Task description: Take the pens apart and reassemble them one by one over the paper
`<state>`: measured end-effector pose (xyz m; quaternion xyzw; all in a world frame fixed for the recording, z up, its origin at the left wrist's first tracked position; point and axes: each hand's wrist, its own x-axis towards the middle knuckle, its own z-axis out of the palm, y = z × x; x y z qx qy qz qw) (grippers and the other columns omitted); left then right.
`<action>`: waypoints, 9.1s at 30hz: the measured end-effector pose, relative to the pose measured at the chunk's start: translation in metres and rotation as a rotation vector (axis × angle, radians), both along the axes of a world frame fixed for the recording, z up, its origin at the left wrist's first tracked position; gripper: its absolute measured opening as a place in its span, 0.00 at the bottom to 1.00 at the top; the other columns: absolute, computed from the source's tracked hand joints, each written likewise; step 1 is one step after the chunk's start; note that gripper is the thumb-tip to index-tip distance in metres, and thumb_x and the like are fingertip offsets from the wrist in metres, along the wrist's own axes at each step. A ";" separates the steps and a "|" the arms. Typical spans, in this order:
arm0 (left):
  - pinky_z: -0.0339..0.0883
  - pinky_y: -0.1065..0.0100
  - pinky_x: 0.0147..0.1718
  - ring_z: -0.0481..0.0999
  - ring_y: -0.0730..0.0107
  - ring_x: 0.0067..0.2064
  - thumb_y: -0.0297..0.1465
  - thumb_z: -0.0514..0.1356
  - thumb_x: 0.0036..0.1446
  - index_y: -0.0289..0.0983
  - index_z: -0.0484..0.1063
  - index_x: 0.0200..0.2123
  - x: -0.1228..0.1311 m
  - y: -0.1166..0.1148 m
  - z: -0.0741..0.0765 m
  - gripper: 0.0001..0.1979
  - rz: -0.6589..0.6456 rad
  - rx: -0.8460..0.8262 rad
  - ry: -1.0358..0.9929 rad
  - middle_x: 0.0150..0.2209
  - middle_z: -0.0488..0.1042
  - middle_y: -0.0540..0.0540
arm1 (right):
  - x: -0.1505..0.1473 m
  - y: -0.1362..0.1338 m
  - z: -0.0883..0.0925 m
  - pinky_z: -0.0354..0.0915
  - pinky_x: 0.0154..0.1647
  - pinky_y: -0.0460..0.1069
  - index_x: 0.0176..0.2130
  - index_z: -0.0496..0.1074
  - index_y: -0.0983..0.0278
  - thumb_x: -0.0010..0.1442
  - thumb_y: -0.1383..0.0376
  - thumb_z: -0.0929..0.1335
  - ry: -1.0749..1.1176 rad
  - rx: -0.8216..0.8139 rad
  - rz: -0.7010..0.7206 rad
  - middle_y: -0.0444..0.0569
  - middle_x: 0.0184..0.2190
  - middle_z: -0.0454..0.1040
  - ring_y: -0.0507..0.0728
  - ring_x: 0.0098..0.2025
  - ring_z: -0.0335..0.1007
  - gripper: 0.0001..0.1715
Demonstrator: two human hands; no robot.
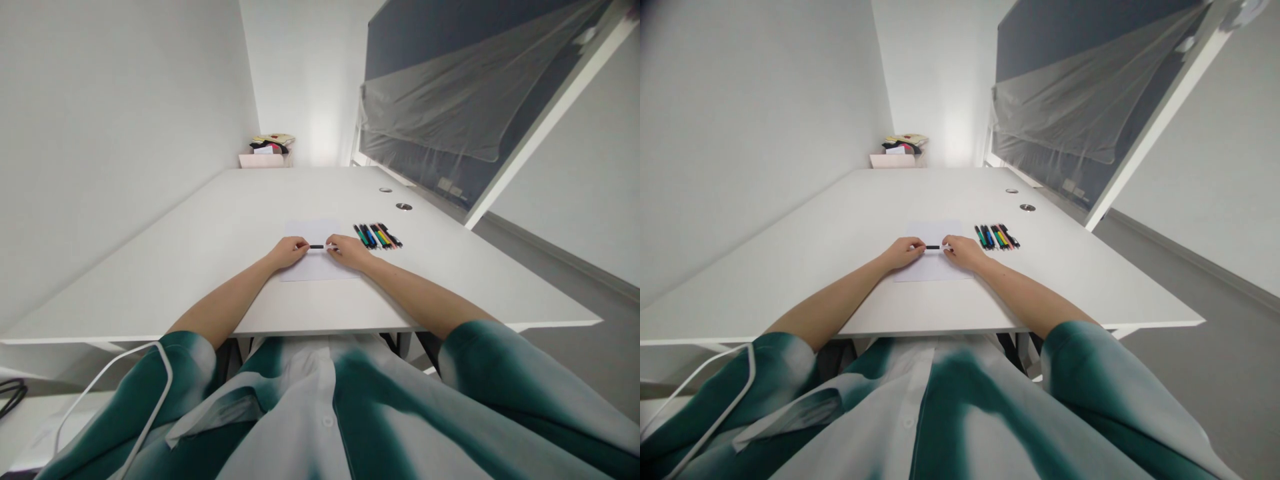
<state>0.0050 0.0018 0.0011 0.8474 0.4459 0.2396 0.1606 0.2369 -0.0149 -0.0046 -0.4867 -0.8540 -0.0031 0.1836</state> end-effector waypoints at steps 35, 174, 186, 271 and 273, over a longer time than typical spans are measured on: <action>0.66 0.56 0.47 0.74 0.58 0.42 0.34 0.58 0.59 0.37 0.75 0.36 -0.004 0.004 -0.002 0.08 0.034 0.248 0.126 0.37 0.77 0.43 | 0.018 0.018 0.012 0.58 0.27 0.47 0.34 0.75 0.64 0.53 0.56 0.68 1.322 -0.740 0.076 0.45 0.22 0.71 0.52 0.24 0.62 0.14; 0.66 0.56 0.51 0.75 0.60 0.47 0.34 0.50 0.65 0.37 0.76 0.43 0.009 -0.003 -0.003 0.15 -0.100 0.259 0.118 0.45 0.79 0.41 | 0.001 -0.002 0.023 0.65 0.35 0.51 0.37 0.74 0.64 0.56 0.32 0.54 1.425 -1.005 0.189 0.54 0.26 0.76 0.58 0.30 0.70 0.44; 0.66 0.57 0.50 0.75 0.59 0.47 0.34 0.53 0.62 0.37 0.76 0.41 0.011 -0.008 -0.002 0.13 -0.120 0.259 0.131 0.44 0.79 0.41 | 0.002 0.003 0.016 0.65 0.36 0.52 0.33 0.72 0.62 0.56 0.32 0.56 1.347 -0.984 0.209 0.51 0.23 0.72 0.59 0.29 0.69 0.40; 0.59 0.51 0.56 0.71 0.53 0.53 0.33 0.57 0.58 0.37 0.63 0.60 -0.007 -0.004 0.008 0.26 0.151 0.367 0.200 0.50 0.75 0.40 | 0.062 0.036 0.026 0.60 0.32 0.47 0.37 0.78 0.64 0.59 0.60 0.64 -0.164 -0.236 -0.476 0.54 0.37 0.80 0.58 0.38 0.74 0.15; 0.59 0.52 0.56 0.71 0.53 0.53 0.33 0.57 0.58 0.37 0.63 0.60 -0.007 -0.004 0.008 0.26 0.150 0.371 0.203 0.50 0.75 0.40 | 0.063 0.036 0.026 0.60 0.33 0.47 0.37 0.78 0.64 0.59 0.60 0.64 -0.166 -0.237 -0.478 0.54 0.37 0.80 0.58 0.39 0.74 0.15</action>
